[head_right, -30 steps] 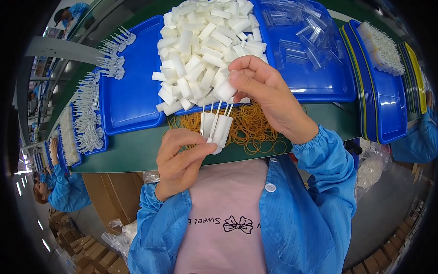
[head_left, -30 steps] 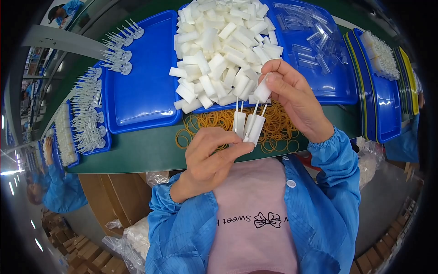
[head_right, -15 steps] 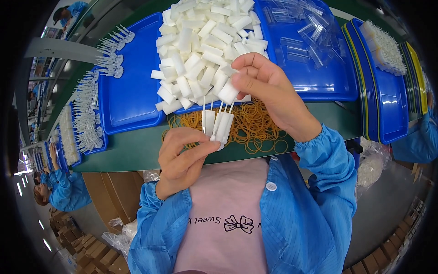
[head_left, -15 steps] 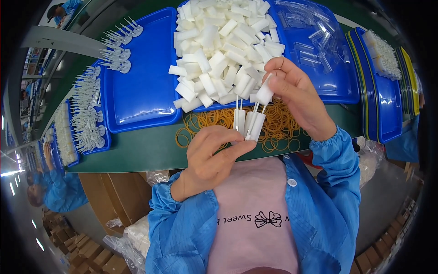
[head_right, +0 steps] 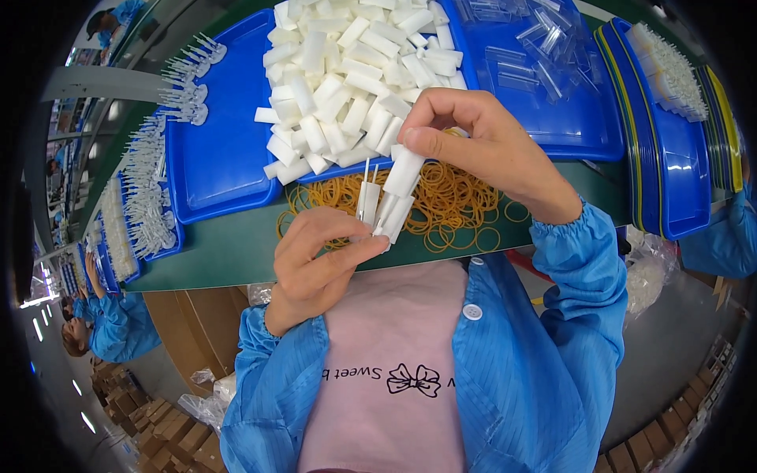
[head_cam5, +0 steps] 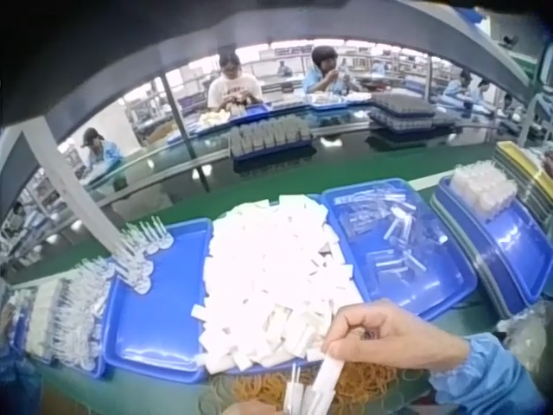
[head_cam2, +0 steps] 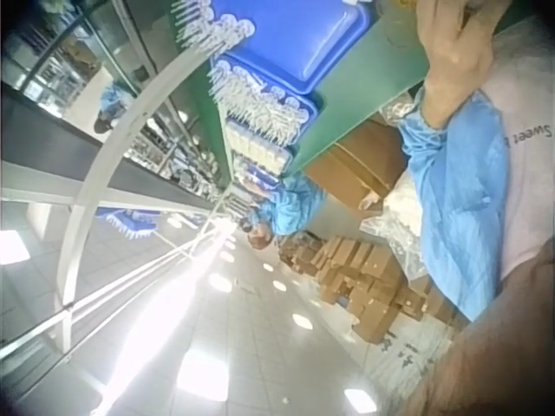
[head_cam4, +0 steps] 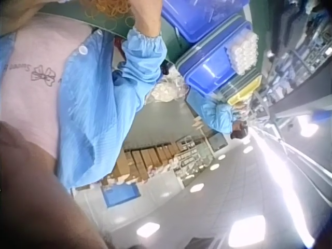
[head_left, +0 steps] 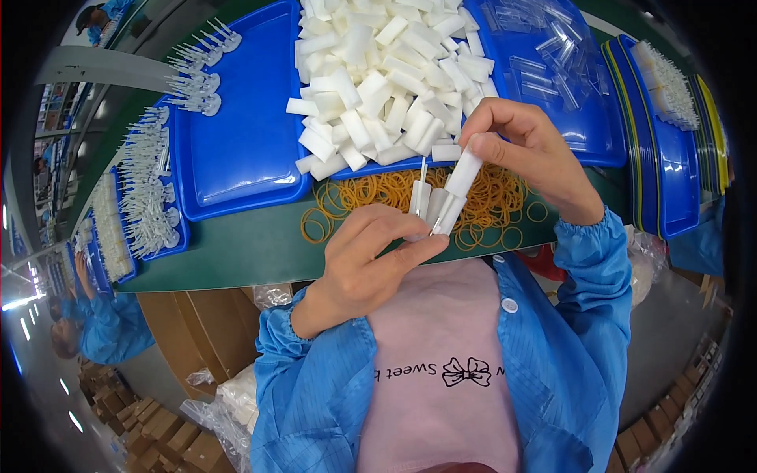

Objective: The person assembles component bundles by attaching white foam pieces onto a pinned base, sliding clear plastic sleeves over them, securing the bundle with a rubber band, and adjusting the pins using tweezers before placing the assembly onto a tray.

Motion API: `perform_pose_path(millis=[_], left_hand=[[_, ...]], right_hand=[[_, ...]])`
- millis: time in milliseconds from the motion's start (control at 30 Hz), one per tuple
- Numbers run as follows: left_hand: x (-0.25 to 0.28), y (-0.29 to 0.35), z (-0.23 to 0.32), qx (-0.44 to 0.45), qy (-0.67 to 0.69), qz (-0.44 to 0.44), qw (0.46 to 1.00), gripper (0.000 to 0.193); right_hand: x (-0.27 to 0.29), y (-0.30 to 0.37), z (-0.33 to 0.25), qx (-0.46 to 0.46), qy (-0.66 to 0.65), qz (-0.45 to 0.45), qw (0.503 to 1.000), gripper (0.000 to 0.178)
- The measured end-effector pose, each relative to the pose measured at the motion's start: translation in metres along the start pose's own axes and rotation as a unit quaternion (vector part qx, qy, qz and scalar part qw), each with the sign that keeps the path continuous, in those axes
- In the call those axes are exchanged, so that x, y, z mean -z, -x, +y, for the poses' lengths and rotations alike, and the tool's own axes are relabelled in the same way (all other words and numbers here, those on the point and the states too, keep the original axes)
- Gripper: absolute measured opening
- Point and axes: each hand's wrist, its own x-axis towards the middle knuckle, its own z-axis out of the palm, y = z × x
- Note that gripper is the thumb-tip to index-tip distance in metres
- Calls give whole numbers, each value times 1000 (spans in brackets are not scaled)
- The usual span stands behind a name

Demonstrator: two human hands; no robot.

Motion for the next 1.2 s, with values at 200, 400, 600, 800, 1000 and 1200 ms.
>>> perform_pose_path(millis=[200, 400, 600, 800, 1000, 1200], left_hand=[[-4, -2, 4, 17, -22, 11, 1000, 35], [-13, 8, 8, 60, 25, 119, 991, 35], [-4, 1, -1, 16, 17, 102, 994, 38], [-1, 6, -3, 33, 15, 76, 996, 33], [4, 6, -1, 10, 69, 38, 997, 29], [6, 2, 3, 12, 103, 22, 994, 28]], right_hand=[[-29, 4, -3, 45, 14, -19, 999, 8], [-34, 10, -1, 141, 110, 18, 984, 6], [-6, -6, 8, 177, 271, 77, 943, 10], [-14, -1, 26, 136, 519, 68, 841, 19], [-9, -3, 16, 208, 465, 130, 850, 21], [-12, 2, 7, 273, 442, 103, 848, 25]])
